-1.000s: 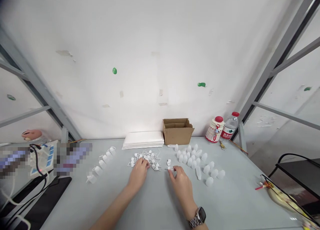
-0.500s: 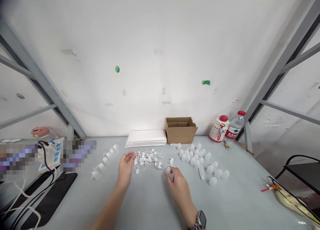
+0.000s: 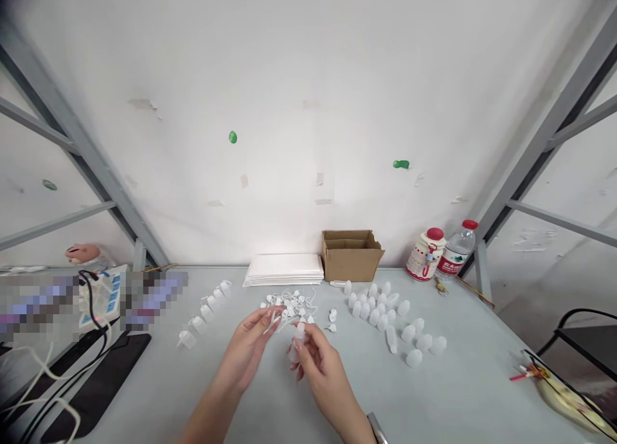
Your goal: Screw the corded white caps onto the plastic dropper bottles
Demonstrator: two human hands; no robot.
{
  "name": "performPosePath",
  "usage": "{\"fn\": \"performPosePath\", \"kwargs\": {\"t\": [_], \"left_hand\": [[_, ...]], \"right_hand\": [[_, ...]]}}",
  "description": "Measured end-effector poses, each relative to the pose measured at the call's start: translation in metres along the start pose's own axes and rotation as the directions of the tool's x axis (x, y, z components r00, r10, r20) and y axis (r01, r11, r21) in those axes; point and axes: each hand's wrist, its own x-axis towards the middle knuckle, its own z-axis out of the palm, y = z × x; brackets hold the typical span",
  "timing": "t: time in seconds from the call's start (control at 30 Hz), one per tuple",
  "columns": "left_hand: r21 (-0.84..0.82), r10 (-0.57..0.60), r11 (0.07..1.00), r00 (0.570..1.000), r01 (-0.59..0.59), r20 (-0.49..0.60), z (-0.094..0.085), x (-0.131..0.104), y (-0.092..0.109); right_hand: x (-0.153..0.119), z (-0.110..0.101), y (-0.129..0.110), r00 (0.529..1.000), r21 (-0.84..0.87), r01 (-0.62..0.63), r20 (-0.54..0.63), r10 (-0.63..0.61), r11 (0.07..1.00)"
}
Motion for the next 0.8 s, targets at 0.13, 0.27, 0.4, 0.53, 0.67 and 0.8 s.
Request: {"fn": "performPosePath", "kwargs": {"t": [0.13,0.27,0.4,0.53,0.67,0.8], "left_hand": [[-0.009,-0.022,1.000,0.998,0.022,0.055,0.016,-0.021,0.013],[-0.020,-0.030,0.999,0.999,0.031,0.036,0.021,-0.026,0.014],[0.046,0.022,0.999,1.000,-0.021,-0.021,0.023,-0.024,0.010],[0.167,0.223,0.966,0.963,-0.197,-0.153,0.025,-0.024,0.006],[0.393,0.392,0.870,0.901,-0.298,-0.186,0.024,-0.027,0.004],[0.412,0.325,0.876,0.938,-0.251,-0.122,0.024,-0.033,0.008]], "right_hand": [[-0.004,0.010,-0.021,0.987,-0.157,0.158,-0.017,-0.162,0.975],[-0.004,0.013,-0.027,0.965,-0.324,0.232,-0.044,-0.260,0.917],[-0.006,0.013,-0.029,0.950,-0.403,0.252,-0.069,-0.303,0.880],[-0.008,0.012,-0.029,0.945,-0.440,0.262,-0.062,-0.321,0.859],[-0.009,0.012,-0.025,0.907,-0.480,0.297,-0.128,-0.401,0.826],[-0.008,0.013,-0.023,0.863,-0.509,0.337,-0.169,-0.476,0.792]]}}
